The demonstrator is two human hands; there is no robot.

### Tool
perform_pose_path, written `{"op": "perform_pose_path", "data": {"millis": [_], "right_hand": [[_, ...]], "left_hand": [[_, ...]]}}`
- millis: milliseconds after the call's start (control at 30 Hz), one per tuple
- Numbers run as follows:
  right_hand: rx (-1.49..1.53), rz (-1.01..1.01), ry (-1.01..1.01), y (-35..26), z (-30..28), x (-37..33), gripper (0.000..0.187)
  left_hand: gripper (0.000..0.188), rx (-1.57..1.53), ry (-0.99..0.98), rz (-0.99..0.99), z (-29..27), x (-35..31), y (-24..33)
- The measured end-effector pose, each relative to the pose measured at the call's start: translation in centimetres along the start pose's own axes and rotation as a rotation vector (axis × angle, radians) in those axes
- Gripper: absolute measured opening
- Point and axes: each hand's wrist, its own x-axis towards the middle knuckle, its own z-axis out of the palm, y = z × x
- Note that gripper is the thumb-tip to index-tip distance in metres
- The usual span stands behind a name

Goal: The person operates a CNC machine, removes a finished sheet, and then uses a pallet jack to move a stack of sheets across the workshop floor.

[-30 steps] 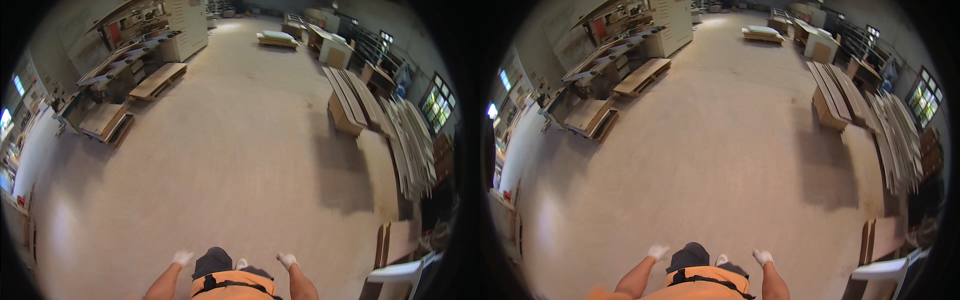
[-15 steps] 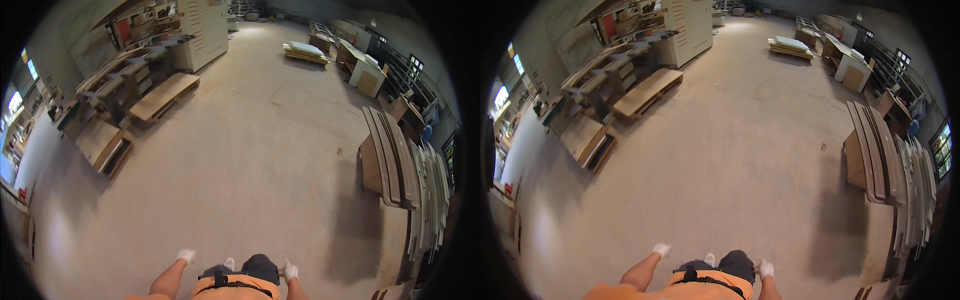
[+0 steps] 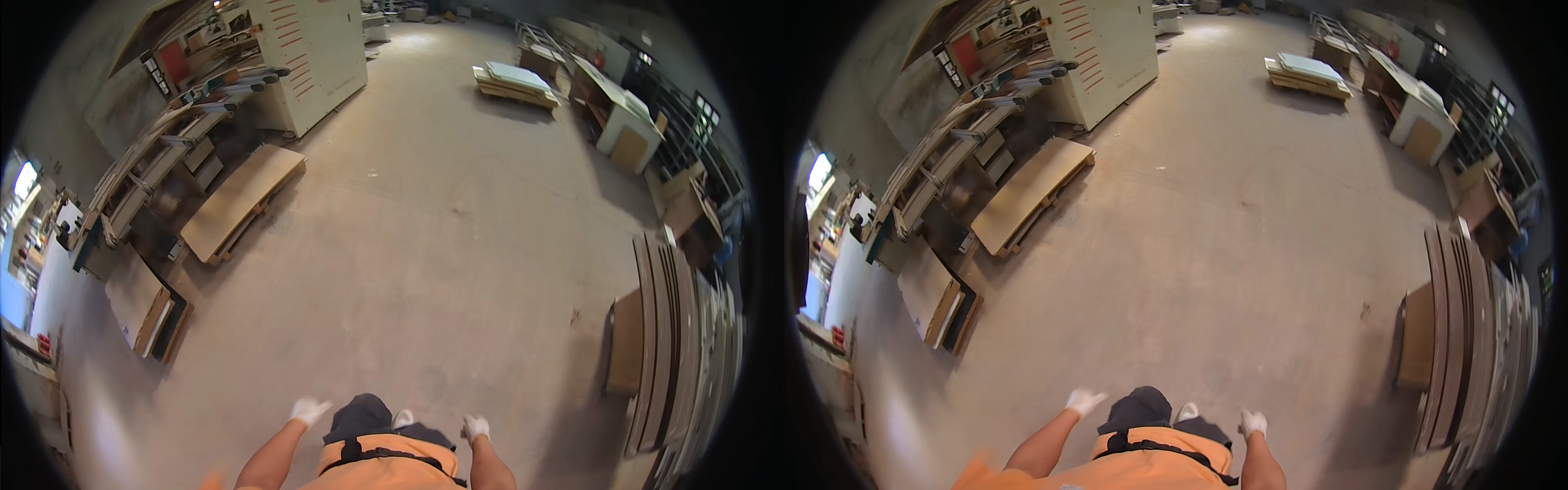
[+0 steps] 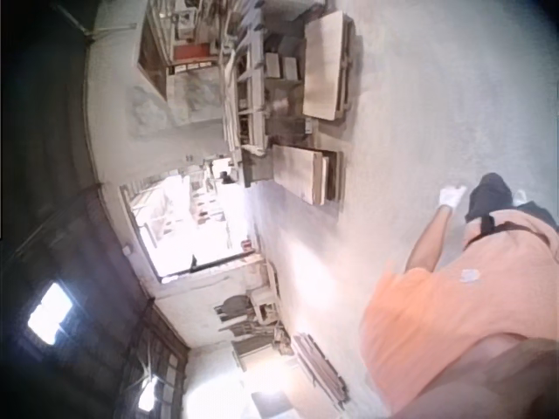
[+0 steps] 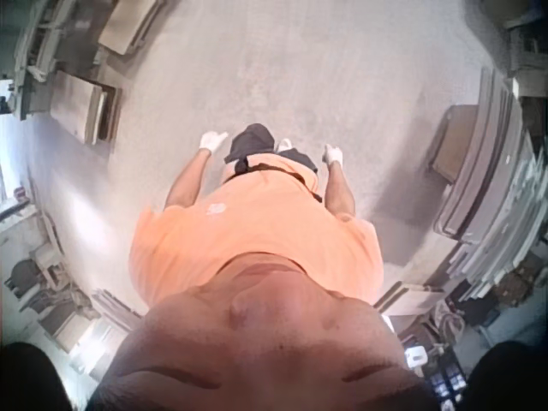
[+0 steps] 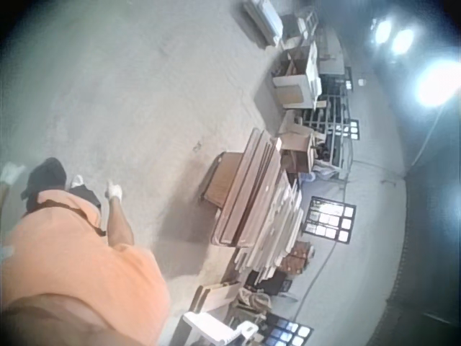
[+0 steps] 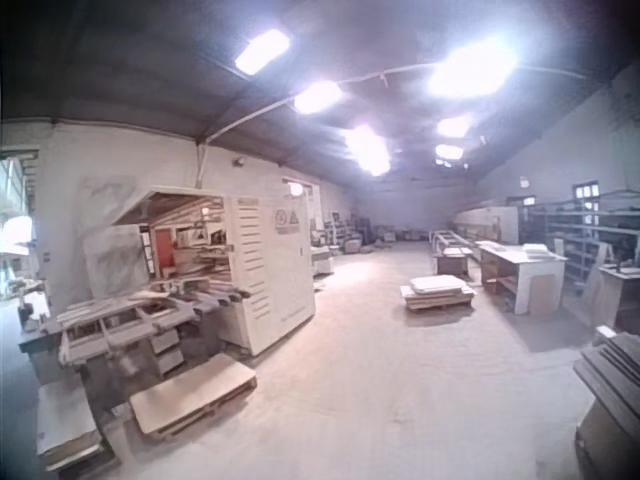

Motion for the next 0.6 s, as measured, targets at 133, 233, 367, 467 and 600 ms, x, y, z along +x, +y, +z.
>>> {"op": "perform_pose_path", "data": {"millis": [133,233,367,467,600], "right_hand": [[-0.225,-0.520,0.019,-37.4,3.1,8.2,0.034],[0.134,-0.622,-0.096,-57.4,6.5,14.4,0.026],[0.156,-0.511,-0.052,-71.7,8.4,23.4,0.023],[-0.132,-0.388,-0.046,-74.0,7.0,29.0,0.028],[-0.161,0.023,0.055,-73.2,4.2,36.9,0.042]], "left_hand": [[0.063,-0.001,-0.476,-0.399,-0.4,0.9,-7.3],[0.055,0.187,-0.732,-0.221,-2.6,9.2,-8.7],[0.050,0.140,-0.604,-0.122,-14.4,32.3,-3.0],[0.053,-0.042,-0.145,-0.212,-33.4,55.4,6.7],[0.067,-0.174,0.304,0.170,-61.3,82.6,24.3]]}}
